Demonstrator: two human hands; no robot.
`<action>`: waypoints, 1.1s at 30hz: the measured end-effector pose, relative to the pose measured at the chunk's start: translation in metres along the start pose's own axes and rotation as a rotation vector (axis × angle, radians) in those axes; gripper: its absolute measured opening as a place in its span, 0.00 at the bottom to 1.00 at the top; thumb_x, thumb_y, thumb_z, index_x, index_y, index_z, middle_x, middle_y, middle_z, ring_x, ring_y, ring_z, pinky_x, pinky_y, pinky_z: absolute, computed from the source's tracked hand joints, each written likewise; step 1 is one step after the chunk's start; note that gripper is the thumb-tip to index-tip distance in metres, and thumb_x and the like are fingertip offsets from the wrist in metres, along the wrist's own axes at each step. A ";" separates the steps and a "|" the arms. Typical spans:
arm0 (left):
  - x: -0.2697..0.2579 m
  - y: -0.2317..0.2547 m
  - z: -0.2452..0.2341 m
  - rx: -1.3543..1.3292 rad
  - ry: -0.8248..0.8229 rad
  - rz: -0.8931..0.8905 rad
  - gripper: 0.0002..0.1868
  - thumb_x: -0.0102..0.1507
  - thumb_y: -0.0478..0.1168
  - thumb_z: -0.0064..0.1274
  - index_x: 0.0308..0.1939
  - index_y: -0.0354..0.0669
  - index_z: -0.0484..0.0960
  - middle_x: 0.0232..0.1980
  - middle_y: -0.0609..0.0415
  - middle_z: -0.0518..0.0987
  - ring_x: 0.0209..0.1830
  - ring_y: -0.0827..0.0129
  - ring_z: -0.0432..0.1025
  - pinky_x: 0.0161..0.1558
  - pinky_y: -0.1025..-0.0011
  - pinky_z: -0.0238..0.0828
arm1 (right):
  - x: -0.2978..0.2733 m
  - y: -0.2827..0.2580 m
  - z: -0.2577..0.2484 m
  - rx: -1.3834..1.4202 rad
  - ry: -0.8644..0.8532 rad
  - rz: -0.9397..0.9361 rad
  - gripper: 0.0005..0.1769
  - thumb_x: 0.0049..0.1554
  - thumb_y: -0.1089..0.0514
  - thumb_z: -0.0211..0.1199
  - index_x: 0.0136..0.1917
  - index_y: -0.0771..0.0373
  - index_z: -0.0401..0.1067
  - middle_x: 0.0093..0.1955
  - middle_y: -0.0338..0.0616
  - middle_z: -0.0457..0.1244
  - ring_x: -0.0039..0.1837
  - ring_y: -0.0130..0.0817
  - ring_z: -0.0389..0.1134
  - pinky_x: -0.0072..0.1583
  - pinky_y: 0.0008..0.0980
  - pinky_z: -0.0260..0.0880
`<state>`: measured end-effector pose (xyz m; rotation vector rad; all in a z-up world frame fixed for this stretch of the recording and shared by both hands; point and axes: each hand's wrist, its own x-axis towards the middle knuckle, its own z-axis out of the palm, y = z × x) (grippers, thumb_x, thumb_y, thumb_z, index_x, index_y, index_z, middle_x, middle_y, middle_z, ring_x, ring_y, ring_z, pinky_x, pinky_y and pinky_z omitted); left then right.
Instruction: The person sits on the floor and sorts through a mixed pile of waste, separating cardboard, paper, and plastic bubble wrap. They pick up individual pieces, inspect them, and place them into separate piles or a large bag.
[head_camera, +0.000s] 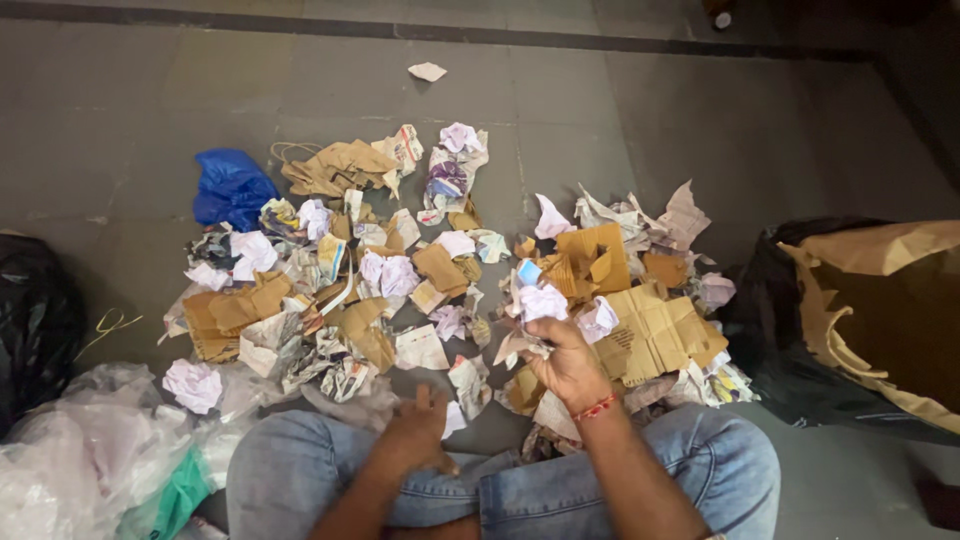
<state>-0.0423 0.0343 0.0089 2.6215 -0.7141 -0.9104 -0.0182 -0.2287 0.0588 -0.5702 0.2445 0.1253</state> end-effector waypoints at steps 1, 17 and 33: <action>0.005 0.001 0.009 0.021 0.031 -0.011 0.53 0.46 0.45 0.76 0.68 0.42 0.59 0.68 0.37 0.61 0.61 0.37 0.66 0.57 0.51 0.70 | -0.001 -0.002 0.000 -0.045 -0.004 -0.029 0.37 0.50 0.76 0.60 0.70 0.57 0.59 0.49 0.46 0.66 0.45 0.34 0.71 0.43 0.34 0.75; 0.071 -0.021 0.034 -0.372 0.832 -0.112 0.36 0.61 0.49 0.63 0.66 0.34 0.68 0.64 0.31 0.71 0.64 0.38 0.68 0.64 0.52 0.65 | 0.022 0.041 -0.010 -1.829 0.126 -0.383 0.45 0.41 0.64 0.74 0.71 0.53 0.62 0.70 0.60 0.56 0.65 0.62 0.64 0.62 0.51 0.71; 0.085 -0.026 0.032 -0.418 0.785 0.041 0.31 0.59 0.40 0.58 0.65 0.35 0.70 0.65 0.34 0.72 0.66 0.42 0.68 0.66 0.56 0.63 | 0.016 0.052 0.005 -2.156 0.404 -0.530 0.13 0.55 0.49 0.63 0.52 0.50 0.81 0.61 0.47 0.68 0.55 0.55 0.70 0.52 0.50 0.73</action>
